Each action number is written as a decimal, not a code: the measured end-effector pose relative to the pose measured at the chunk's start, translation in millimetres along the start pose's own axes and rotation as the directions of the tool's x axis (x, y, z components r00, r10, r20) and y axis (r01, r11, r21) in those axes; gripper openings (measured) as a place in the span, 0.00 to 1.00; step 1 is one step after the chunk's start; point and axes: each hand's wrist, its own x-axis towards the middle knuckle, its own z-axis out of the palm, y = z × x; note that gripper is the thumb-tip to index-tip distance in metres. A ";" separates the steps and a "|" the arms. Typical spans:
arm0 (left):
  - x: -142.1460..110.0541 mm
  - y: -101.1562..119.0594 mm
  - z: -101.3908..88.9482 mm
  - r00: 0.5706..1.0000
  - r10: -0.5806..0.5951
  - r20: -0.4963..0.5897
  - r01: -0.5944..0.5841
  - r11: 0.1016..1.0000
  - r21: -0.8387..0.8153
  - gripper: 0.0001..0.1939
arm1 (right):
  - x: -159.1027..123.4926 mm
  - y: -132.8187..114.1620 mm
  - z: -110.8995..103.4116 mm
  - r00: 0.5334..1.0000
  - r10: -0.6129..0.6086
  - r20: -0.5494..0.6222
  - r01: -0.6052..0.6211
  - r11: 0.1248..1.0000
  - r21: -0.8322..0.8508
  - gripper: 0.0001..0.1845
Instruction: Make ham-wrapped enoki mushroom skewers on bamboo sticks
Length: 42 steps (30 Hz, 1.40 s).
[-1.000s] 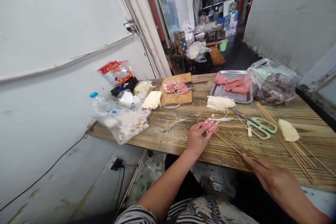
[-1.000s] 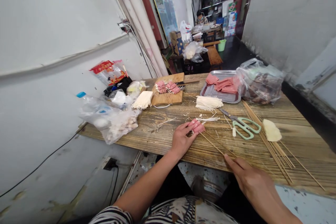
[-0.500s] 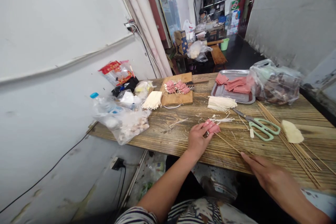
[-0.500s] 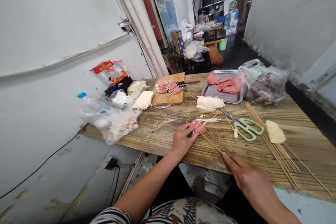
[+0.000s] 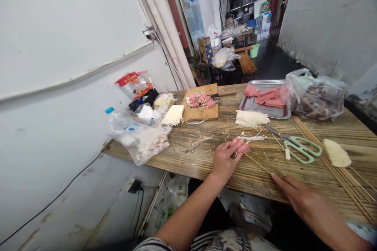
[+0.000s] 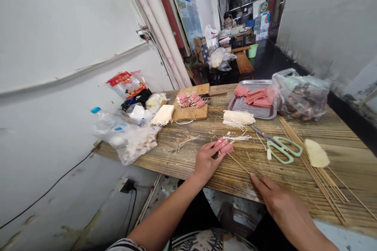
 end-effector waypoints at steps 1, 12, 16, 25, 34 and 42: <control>0.0 0.1 0.1 1.000 0.001 0.001 -0.001 1.000 -0.003 0.17 | 0.9 0.0 -0.8 1.000 0.000 -0.001 0.000 1.000 -0.001 0.26; 1.7 4.2 -2.9 1.000 0.016 0.011 -0.016 0.999 -0.029 0.17 | 9.7 5.0 -0.9 0.997 -0.079 -0.017 0.078 0.996 -0.043 0.24; 1.2 3.5 -2.4 1.000 0.023 0.007 -0.023 0.999 -0.032 0.17 | 12.0 5.5 0.2 0.998 -0.070 0.002 0.070 0.997 -0.021 0.25; 0.8 2.1 0.3 0.999 0.032 -0.024 -0.032 0.999 0.003 0.17 | 17.4 6.4 4.3 0.994 -0.096 -0.048 0.096 0.995 0.004 0.24; 2.0 3.2 -1.2 0.999 0.035 -0.028 -0.036 0.999 -0.019 0.18 | 23.3 10.4 8.7 0.983 -0.177 -0.054 0.170 0.978 -0.121 0.25; 3.2 4.3 -1.0 0.997 0.043 -0.070 -0.044 0.999 -0.020 0.17 | 39.5 6.3 4.8 0.965 -0.250 -0.081 0.232 0.956 -0.181 0.24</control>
